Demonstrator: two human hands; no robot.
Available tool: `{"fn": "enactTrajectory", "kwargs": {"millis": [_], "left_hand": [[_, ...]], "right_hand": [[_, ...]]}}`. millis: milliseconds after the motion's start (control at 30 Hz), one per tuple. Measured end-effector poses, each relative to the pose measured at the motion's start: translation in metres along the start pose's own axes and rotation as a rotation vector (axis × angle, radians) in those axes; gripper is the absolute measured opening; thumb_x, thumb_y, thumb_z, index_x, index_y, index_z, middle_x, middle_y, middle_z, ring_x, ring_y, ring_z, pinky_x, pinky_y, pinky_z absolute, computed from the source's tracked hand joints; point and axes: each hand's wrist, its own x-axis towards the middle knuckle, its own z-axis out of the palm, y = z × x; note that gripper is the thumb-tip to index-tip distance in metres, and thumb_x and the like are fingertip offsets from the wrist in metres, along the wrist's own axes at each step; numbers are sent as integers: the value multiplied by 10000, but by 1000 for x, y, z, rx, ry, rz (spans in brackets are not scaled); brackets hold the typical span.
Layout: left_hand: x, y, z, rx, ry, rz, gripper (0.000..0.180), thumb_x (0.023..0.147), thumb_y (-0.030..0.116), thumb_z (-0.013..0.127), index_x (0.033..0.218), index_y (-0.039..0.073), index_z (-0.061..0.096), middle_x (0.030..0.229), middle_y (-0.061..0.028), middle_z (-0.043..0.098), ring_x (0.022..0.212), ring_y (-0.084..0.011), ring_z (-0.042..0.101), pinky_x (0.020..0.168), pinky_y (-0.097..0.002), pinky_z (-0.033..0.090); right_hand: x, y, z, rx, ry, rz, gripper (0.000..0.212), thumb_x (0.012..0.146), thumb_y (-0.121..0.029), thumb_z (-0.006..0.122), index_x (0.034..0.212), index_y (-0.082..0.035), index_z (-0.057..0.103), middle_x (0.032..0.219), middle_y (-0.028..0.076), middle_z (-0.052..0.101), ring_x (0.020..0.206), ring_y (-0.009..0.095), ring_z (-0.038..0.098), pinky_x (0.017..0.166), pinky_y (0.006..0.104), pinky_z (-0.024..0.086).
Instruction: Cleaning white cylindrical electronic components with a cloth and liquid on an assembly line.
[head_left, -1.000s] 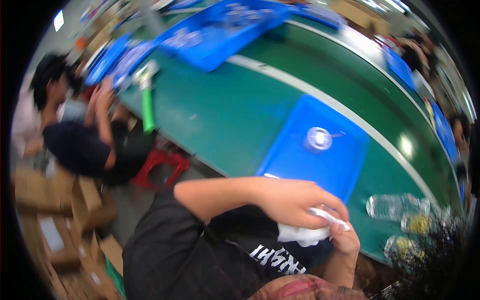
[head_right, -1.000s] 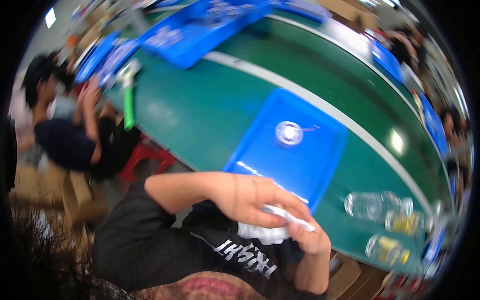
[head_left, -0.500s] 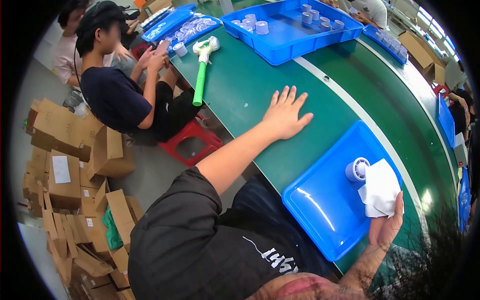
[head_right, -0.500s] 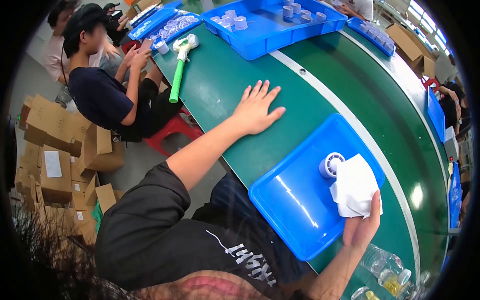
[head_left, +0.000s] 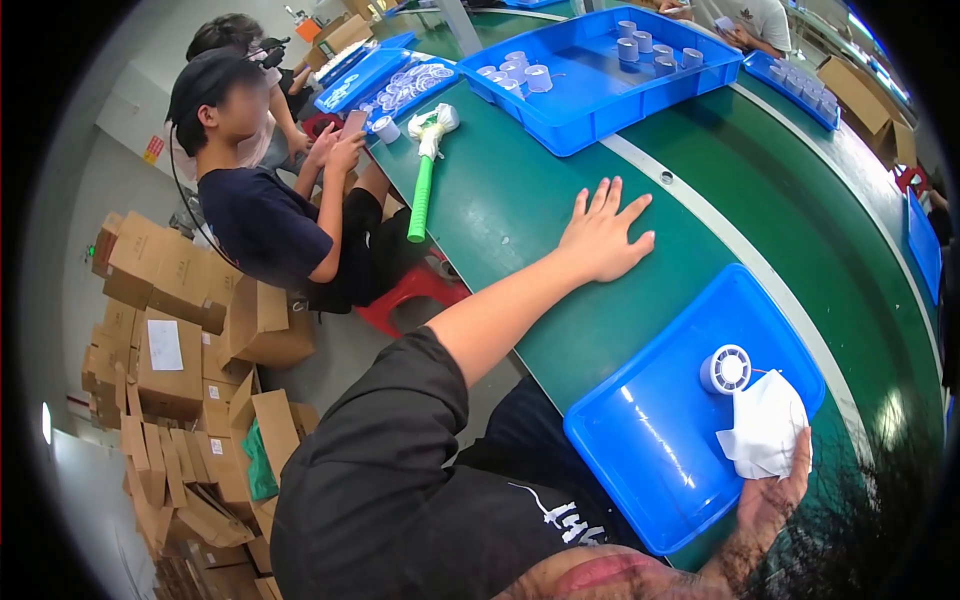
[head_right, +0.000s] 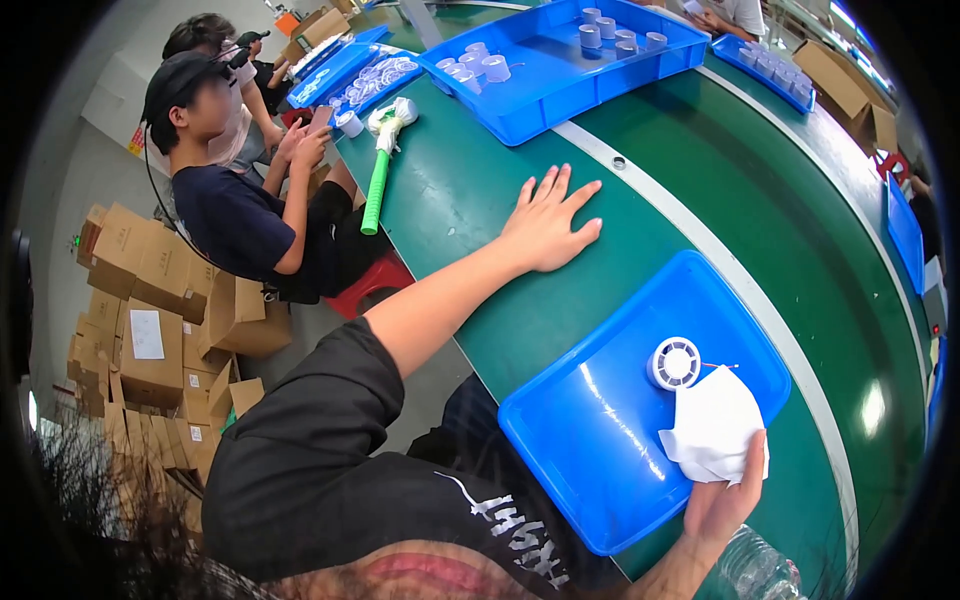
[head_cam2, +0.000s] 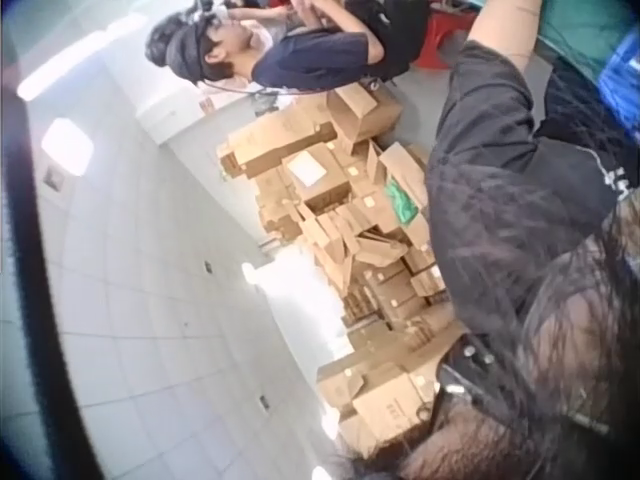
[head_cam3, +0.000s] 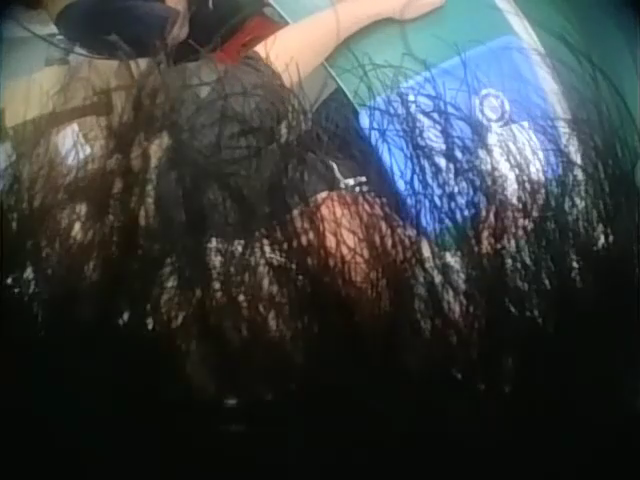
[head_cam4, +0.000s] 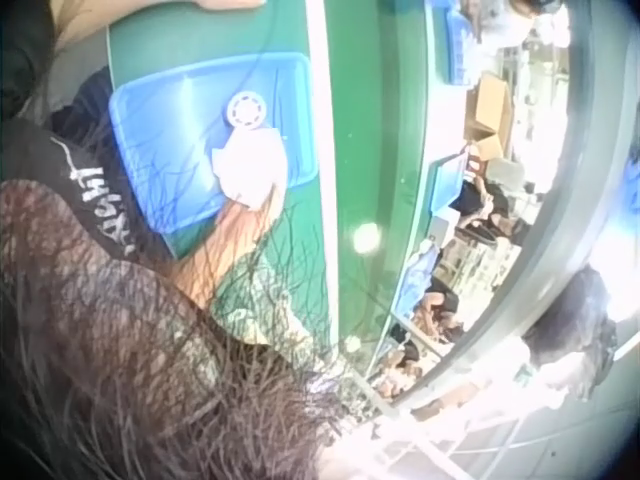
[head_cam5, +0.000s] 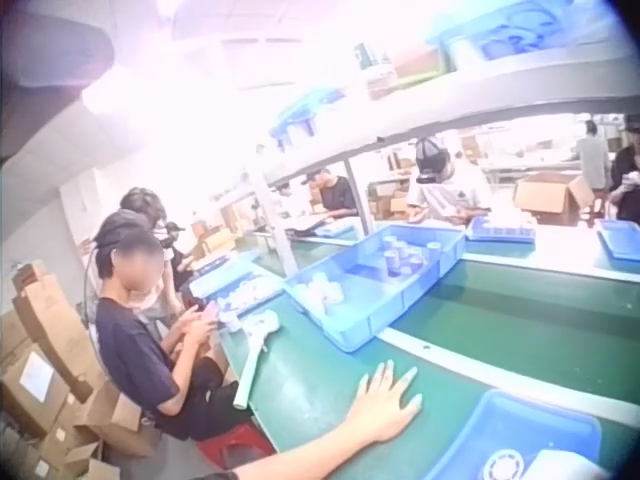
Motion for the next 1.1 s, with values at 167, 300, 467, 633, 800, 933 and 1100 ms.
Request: {"fn": "enactTrajectory", "kwargs": {"millis": [167,300,467,633,800,933,1100], "left_hand": [[58,0,6,-36,15,-87,711,924,525,387,1498,117,287,1563,-235,179,1470,-347,128,1178,-516,75],[97,20,22,-14,75,-81,712,907,516,407,1463,76,343,1530,-264,239,1442,-381,197,1162,-526,132],[100,10,28,-6,263,39,557,844,445,535,1311,143,565,1396,-199,473,1318,-362,409,1096,-556,267],[102,-21,27,46,218,58,515,882,414,533,1304,119,528,1396,-211,469,1332,-356,400,1082,-520,300],[96,6,15,46,104,-66,515,931,440,490,1356,153,444,1493,-195,347,1414,-333,270,1150,-486,172],[96,11,11,7,79,-73,514,929,431,497,1356,152,436,1489,-178,356,1415,-319,267,1151,-479,169],[95,6,11,3,88,-65,491,926,415,503,1329,140,449,1468,-166,383,1405,-315,282,1144,-476,183]], "right_hand": [[3,2,14,83,45,74,484,1001,-304,483,1376,-2,430,1403,179,468,1274,301,487,1041,492,436],[-2,0,9,82,99,47,471,1001,-302,483,1358,4,451,1361,172,513,1248,290,514,1049,464,432],[-9,2,14,74,-12,73,377,983,-254,495,1255,4,538,1237,149,612,1122,267,601,981,403,451],[-4,6,36,81,-12,199,391,965,-232,534,1254,32,538,1216,154,619,1111,270,607,980,400,457],[-12,-9,45,66,-83,200,403,986,-274,519,1257,24,538,1212,142,621,1115,243,606,975,376,458],[-11,-4,43,17,-68,232,412,986,-292,523,1252,21,542,1208,138,622,1113,238,606,979,380,456],[-8,-2,43,9,-93,250,417,984,-305,533,1248,17,546,1204,137,624,1111,234,607,979,378,455]]}}
